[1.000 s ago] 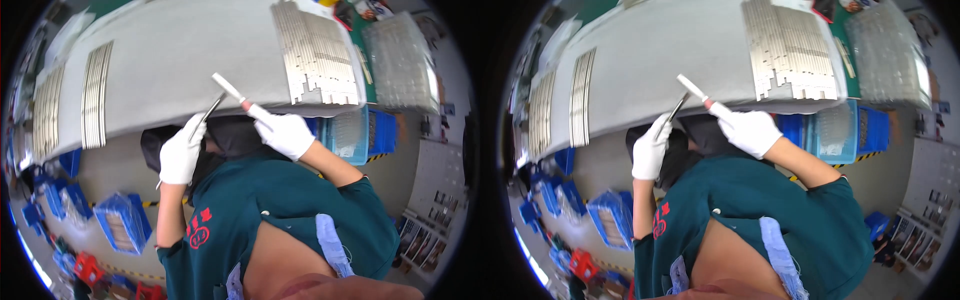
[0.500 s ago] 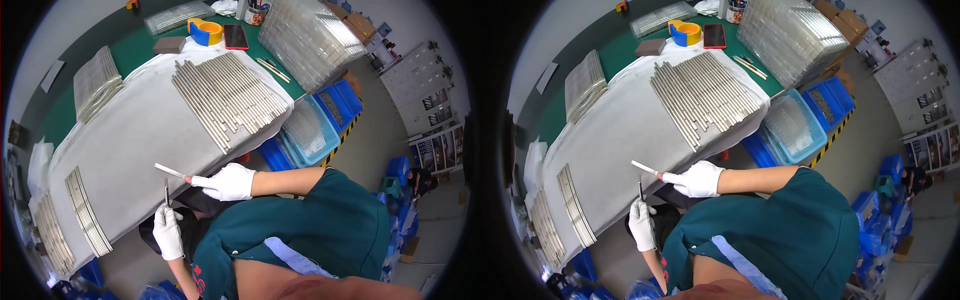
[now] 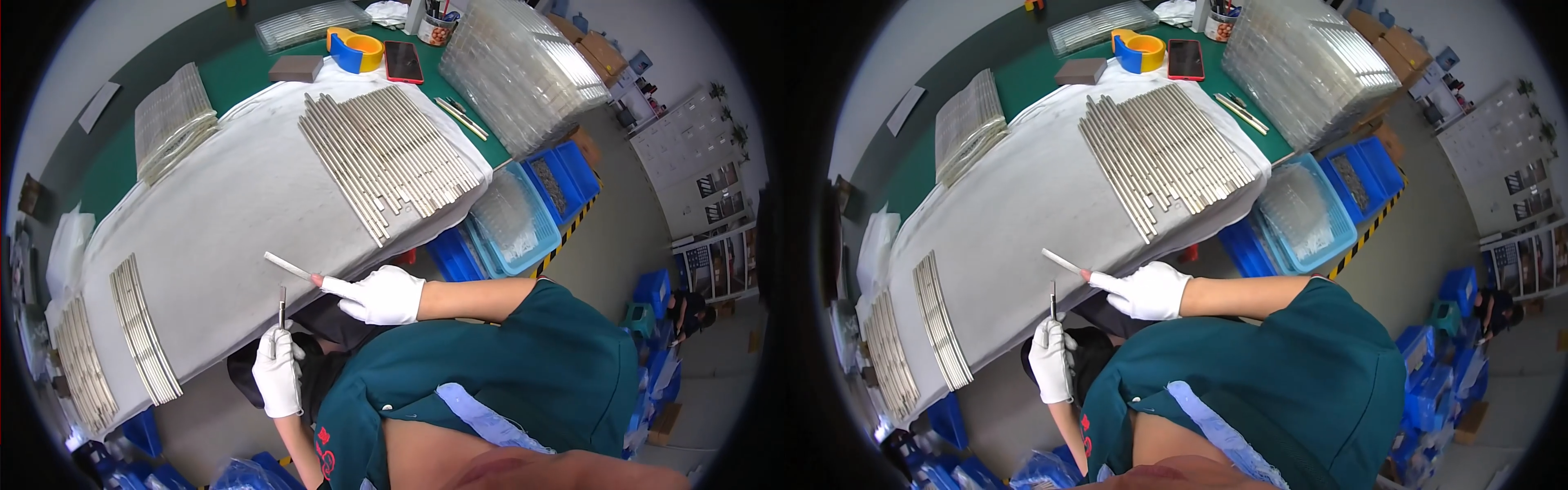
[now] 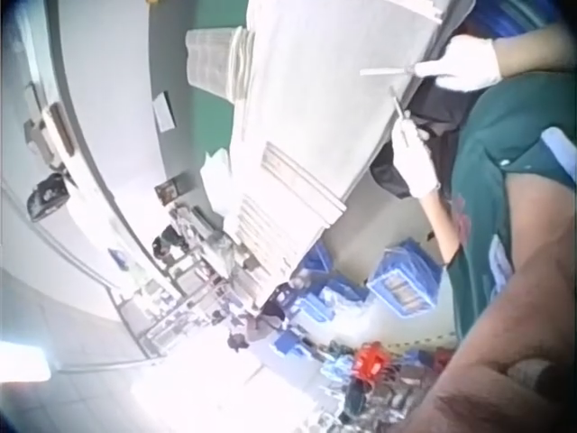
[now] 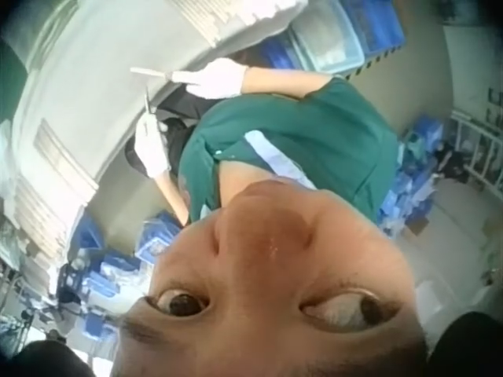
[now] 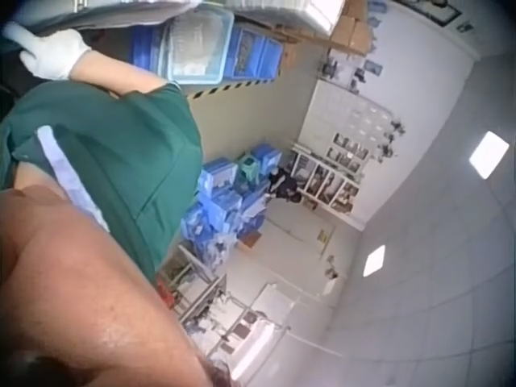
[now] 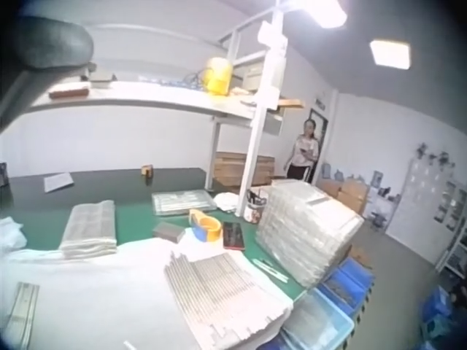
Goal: Cleaning and inspecting thin metal rods using a wiping tool and a white cleaning strip on an assembly line.
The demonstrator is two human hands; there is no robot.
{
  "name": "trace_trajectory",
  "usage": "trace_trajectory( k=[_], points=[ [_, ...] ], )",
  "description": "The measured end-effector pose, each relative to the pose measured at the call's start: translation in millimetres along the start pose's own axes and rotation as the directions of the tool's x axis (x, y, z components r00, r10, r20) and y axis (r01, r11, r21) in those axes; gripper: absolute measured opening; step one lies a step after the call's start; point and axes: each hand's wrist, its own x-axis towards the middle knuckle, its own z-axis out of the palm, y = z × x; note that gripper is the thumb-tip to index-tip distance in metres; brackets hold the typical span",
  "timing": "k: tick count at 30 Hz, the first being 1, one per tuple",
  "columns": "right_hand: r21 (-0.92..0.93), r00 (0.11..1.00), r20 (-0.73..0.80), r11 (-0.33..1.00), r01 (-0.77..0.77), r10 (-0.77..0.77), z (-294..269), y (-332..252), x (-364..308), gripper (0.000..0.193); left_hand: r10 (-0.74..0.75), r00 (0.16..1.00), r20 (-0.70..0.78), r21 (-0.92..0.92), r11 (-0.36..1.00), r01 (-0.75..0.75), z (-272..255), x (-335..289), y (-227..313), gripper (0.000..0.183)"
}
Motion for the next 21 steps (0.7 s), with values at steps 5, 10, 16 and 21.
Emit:
trace_trajectory(
  k=[5, 10, 16, 21],
  points=[
    [-0.005, 1.0, -0.007, 1.0, 0.026, -0.026, -3, 2, -2, 0.062, 0.072, 0.997, 0.016, 0.081, 0.994, -0.073, -2, 0, -6, 0.02],
    [-0.018, 0.994, 0.107, 1.0, -0.017, 0.019, -7, 2, 0, 0.06, 0.074, 0.997, -0.015, 0.117, 0.991, -0.071, 0, -5, -5, 0.019],
    [-0.067, 0.986, 0.146, 0.995, -0.076, 0.085, -9, 1, 5, 0.056, 0.236, 0.972, -0.016, 0.416, 0.885, -0.208, 2, -5, 8, 0.022],
    [-0.162, 0.992, -0.044, 0.981, 0.106, -0.115, -6, 14, -4, 0.041, 0.143, 0.99, -0.001, 0.6, 0.792, -0.114, 3, 8, 9, 0.027]
  ],
)
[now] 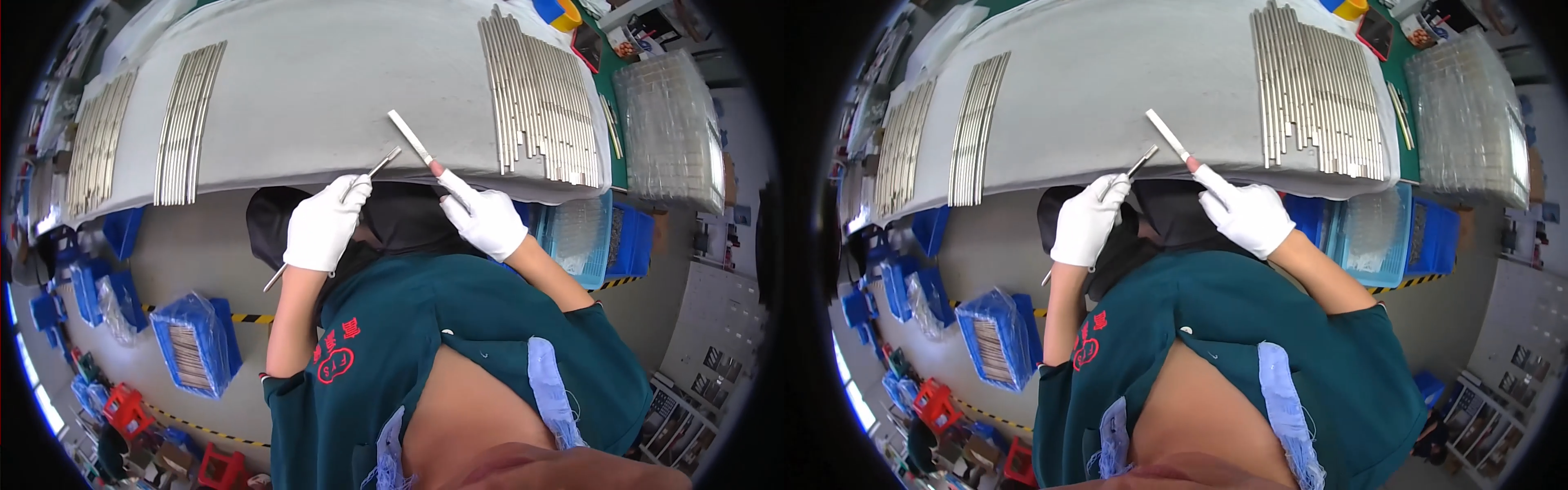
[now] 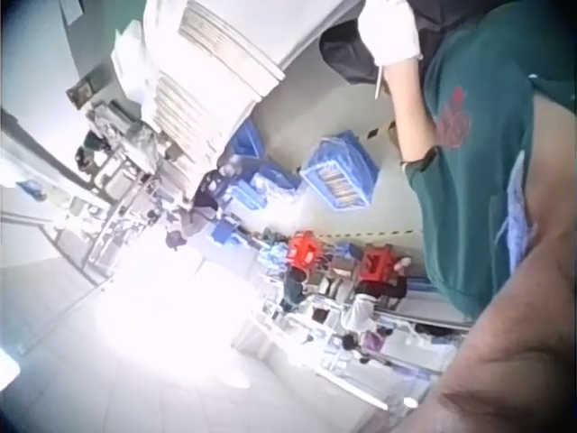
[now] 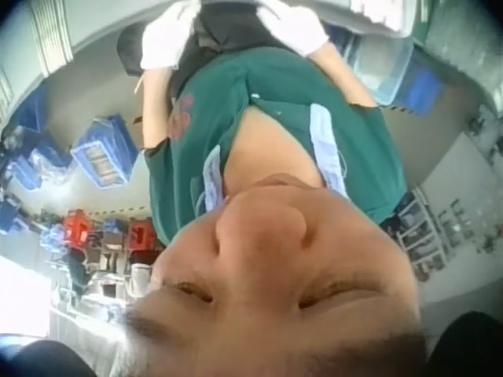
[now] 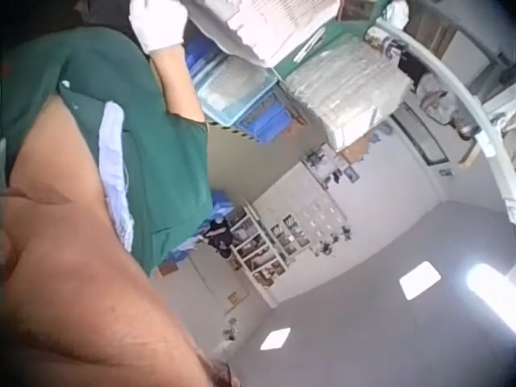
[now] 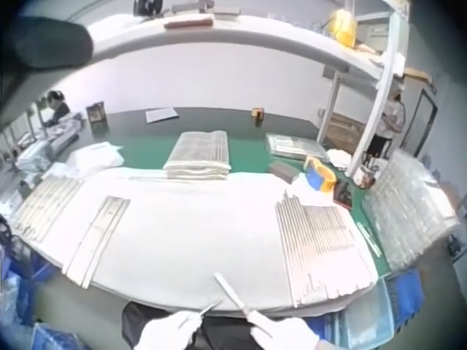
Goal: Cleaning and inspecting thin metal rods using a wiping tool and a white cleaning strip on an assembly line.
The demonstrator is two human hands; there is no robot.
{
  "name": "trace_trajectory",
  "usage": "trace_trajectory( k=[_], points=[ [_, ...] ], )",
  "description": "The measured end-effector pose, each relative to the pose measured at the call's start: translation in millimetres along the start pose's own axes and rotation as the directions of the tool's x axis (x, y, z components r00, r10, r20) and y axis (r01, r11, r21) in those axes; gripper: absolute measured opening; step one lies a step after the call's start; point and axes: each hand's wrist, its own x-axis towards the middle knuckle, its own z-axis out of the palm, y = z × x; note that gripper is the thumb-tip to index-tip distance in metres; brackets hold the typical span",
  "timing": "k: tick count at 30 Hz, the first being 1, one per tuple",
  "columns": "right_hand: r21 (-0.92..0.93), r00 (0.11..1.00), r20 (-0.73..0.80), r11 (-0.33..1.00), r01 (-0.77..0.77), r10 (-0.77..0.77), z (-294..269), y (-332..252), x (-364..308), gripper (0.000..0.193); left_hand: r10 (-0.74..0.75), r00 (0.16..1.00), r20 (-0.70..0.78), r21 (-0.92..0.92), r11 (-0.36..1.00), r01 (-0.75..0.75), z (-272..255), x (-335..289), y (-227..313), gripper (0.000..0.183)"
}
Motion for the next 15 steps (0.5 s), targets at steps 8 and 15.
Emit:
trace_trajectory(
  k=[8, 15],
  points=[
    [0.029, 0.999, 0.032, 0.999, -0.02, 0.019, -8.5, -5.7, -2.0, 0.05, 0.057, 0.998, -0.028, -0.055, 0.997, -0.058, 2.4, -5.1, -7.4, 0.025],
    [0.024, 0.999, -0.01, 0.999, 0.038, -0.038, -12.1, -7.8, -3.4, 0.051, 0.228, 0.964, -0.136, 0.192, 0.961, -0.2, 4.1, -8.3, -5.3, 0.025]
  ],
)
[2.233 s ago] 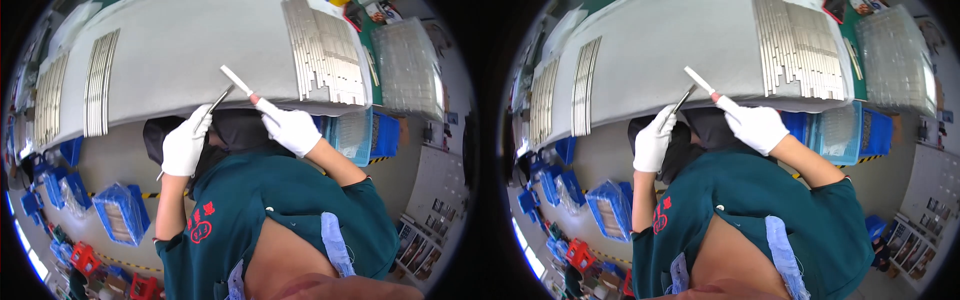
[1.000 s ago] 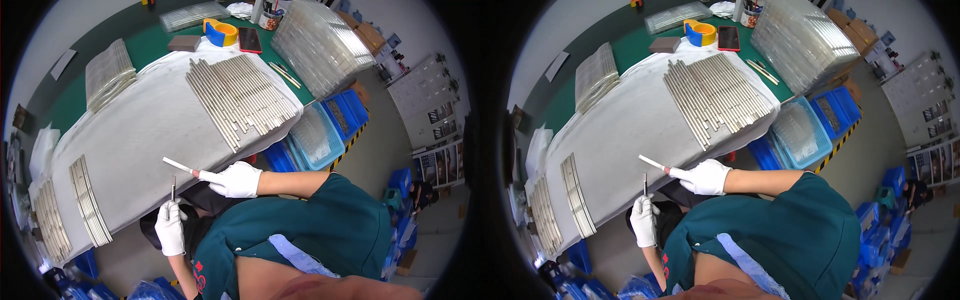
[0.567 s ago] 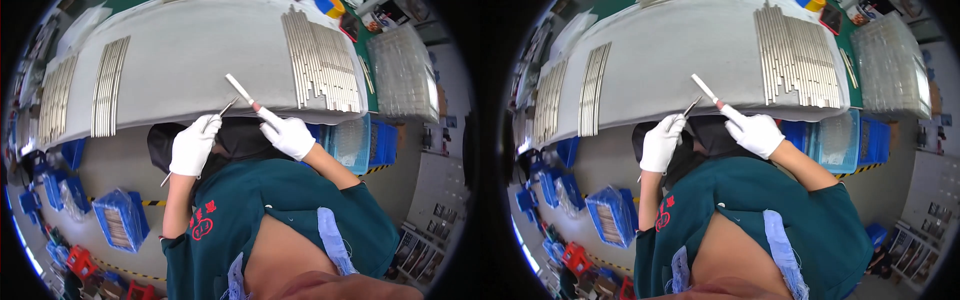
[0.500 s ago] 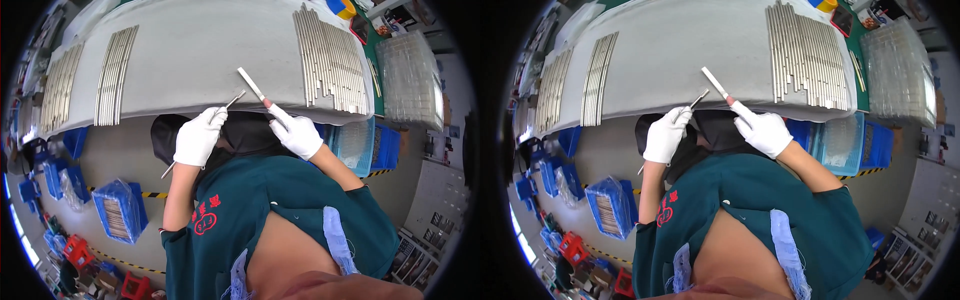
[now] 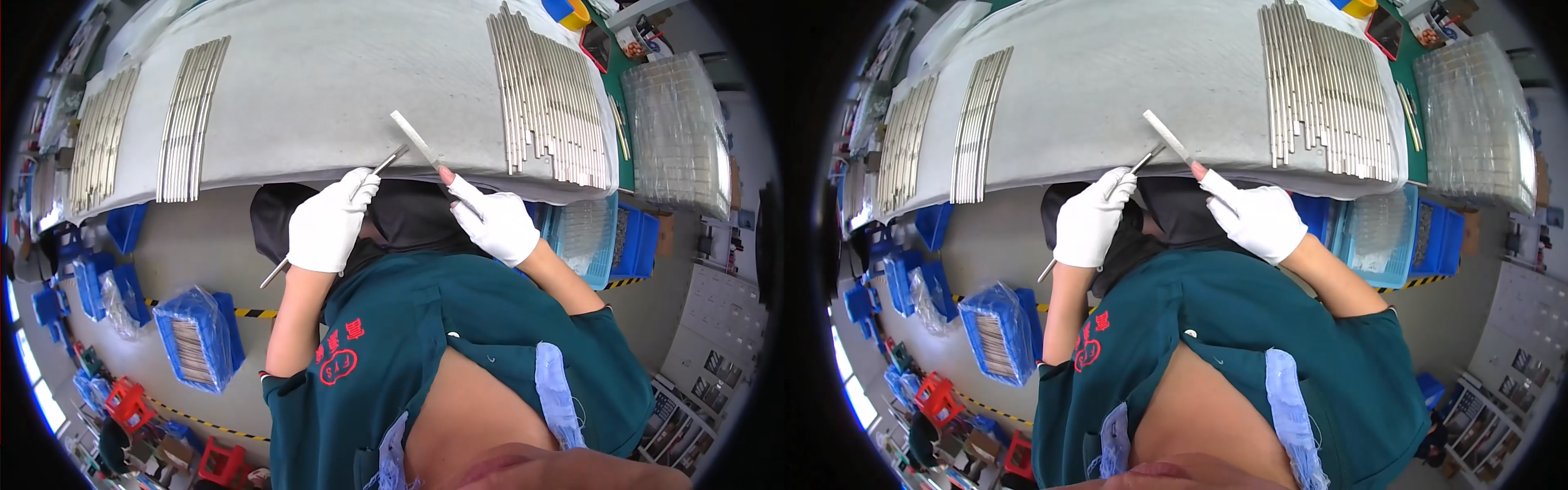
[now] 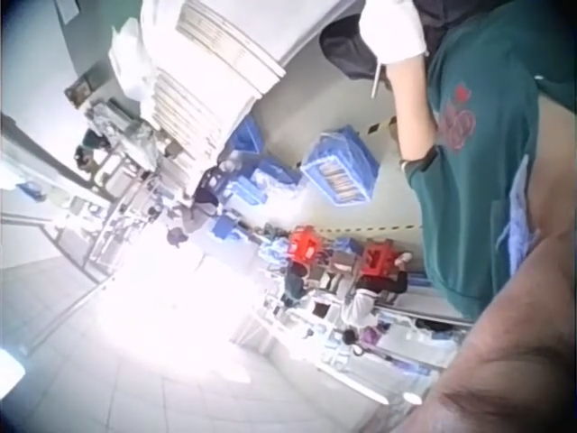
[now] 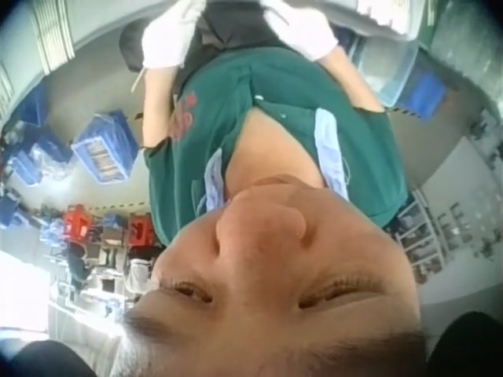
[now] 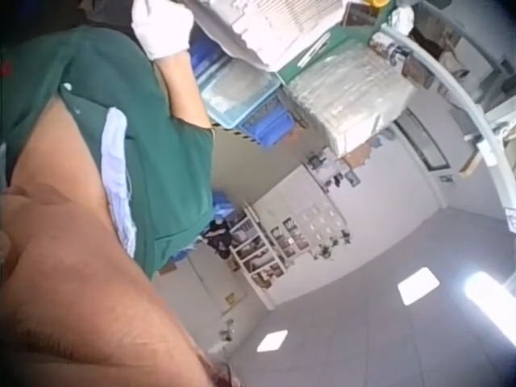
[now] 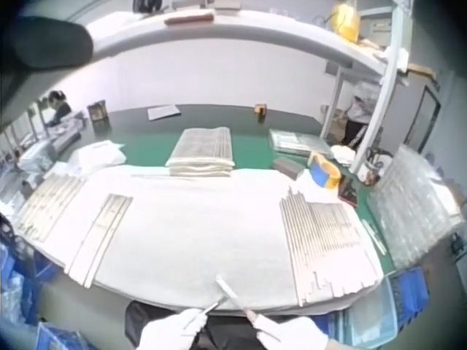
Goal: Cleaning and inspecting thin metal rods using a wiping tool and a white cleaning strip on an assembly line.
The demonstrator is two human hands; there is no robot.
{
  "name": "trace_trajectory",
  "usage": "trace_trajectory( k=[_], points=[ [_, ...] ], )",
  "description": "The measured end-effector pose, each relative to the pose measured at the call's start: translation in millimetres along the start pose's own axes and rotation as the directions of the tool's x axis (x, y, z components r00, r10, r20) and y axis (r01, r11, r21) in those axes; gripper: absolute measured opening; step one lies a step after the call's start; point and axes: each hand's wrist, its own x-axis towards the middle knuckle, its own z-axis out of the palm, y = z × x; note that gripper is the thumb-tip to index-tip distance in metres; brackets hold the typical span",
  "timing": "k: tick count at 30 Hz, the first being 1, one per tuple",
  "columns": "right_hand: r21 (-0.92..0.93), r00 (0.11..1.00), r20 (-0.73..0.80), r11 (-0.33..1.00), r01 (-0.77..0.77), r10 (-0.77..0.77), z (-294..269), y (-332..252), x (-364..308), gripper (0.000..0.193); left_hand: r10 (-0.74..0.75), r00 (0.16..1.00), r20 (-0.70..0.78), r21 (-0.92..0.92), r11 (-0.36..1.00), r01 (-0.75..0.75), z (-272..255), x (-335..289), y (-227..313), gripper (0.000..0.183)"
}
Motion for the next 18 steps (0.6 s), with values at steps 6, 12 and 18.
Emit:
trace_trajectory(
  k=[6, 12, 18],
  points=[
    [0.062, 0.999, 0.044, 0.998, -0.011, 0.008, 0, -1, -6, 0.051, 0.056, 0.998, -0.001, 0.051, 0.997, -0.056, 1, 1, -5, 0.023],
    [0.04, 0.991, 0.125, 0.998, -0.054, 0.049, 0, -6, 9, 0.05, 0.087, 0.996, 0.001, 0.044, 0.995, -0.087, -4, 3, -4, 0.023],
    [0.06, 0.999, -0.007, 0.997, -0.049, 0.049, 2, 2, -5, 0.05, 0.039, 0.999, -0.001, 0.008, 0.999, -0.039, 0, 2, -7, 0.024]
  ],
)
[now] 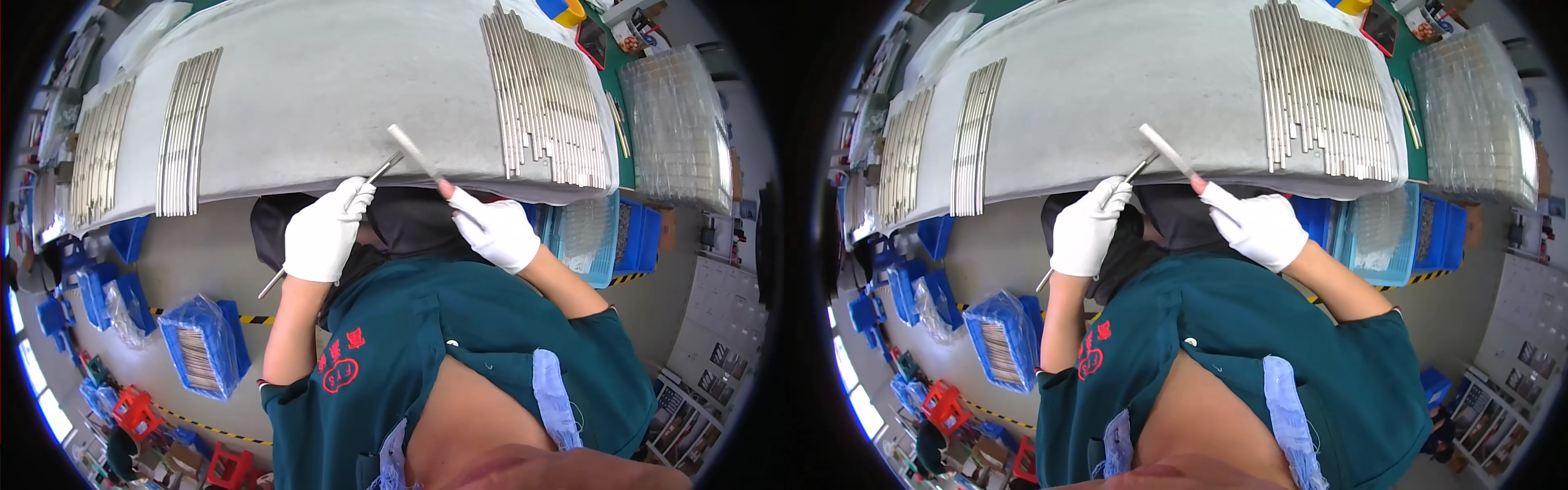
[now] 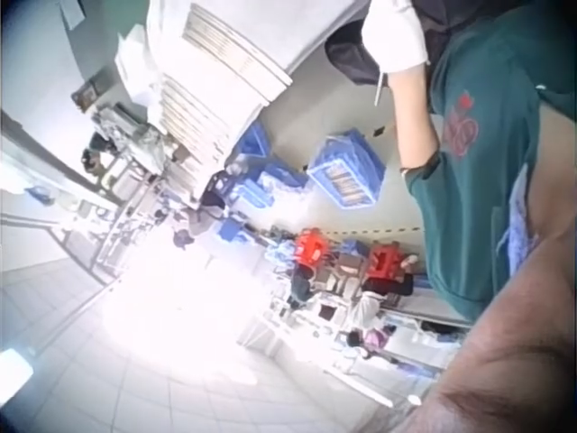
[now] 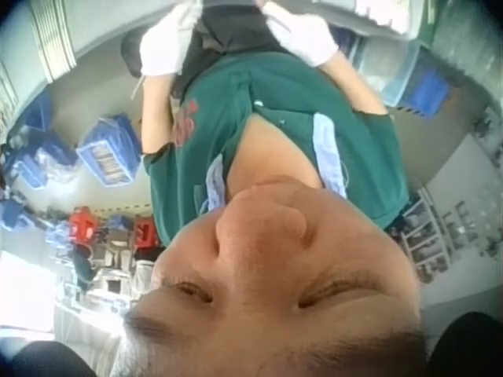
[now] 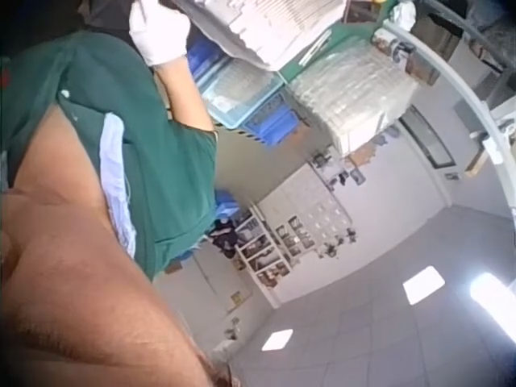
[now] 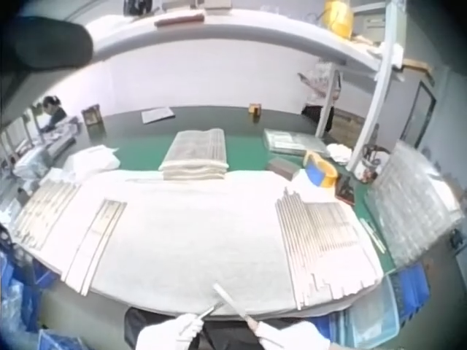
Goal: Cleaning and inspecting thin metal rods using a wiping tool and a white cleaning strip on an assembly line.
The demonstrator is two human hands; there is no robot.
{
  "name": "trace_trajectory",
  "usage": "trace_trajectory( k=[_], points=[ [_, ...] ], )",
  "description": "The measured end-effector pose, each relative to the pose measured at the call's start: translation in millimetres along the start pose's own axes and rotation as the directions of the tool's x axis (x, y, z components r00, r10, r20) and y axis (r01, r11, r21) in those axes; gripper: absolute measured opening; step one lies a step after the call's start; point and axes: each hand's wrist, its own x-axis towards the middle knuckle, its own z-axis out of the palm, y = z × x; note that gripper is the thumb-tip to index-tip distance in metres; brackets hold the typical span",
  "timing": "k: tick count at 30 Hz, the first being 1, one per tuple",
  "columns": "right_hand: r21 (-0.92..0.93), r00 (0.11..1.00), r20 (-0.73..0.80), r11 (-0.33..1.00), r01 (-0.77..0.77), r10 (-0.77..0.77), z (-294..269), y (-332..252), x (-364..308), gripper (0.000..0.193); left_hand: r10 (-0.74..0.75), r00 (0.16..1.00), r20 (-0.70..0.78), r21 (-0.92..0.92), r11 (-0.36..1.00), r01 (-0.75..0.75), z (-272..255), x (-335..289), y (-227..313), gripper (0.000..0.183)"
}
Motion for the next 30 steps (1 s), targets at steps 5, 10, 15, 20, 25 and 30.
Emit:
trace_trajectory(
  k=[5, 10, 15, 20, 25, 30],
  points=[
    [0.003, 0.998, -0.047, 0.999, -0.05, 0.05, 6, 3, -9, 0.052, -0.059, 0.997, 0.054, -0.141, 0.988, 0.066, 0, 1, -1, 0.022],
    [-0.032, 0.999, -0.035, 0.999, -0.015, 0.014, 9, 3, -8, 0.053, -0.222, 0.942, 0.253, -0.31, 0.903, 0.297, -8, 9, 9, 0.023],
    [0.006, 0.997, 0.004, 0.997, 0.076, -0.076, 2, -2, -2, 0.053, -0.227, 0.922, 0.314, -0.333, 0.883, 0.331, -9, 12, 4, 0.023],
    [-0.112, 0.997, 0.045, 0.991, 0.07, -0.065, 2, -5, 7, 0.048, -0.216, 0.915, 0.339, -0.344, 0.877, 0.335, -9, 12, 2, 0.024],
    [-0.13, 0.999, 0.029, 0.99, 0.046, -0.043, 11, -9, 14, 0.049, -0.218, 0.918, 0.332, -0.44, 0.825, 0.355, -9, 12, 3, 0.02],
    [-0.151, 0.996, 0.08, 0.987, 0.045, -0.033, 6, -4, 5, 0.054, -0.256, 0.885, 0.39, -0.466, 0.774, 0.429, -12, 14, 8, 0.02]
  ],
)
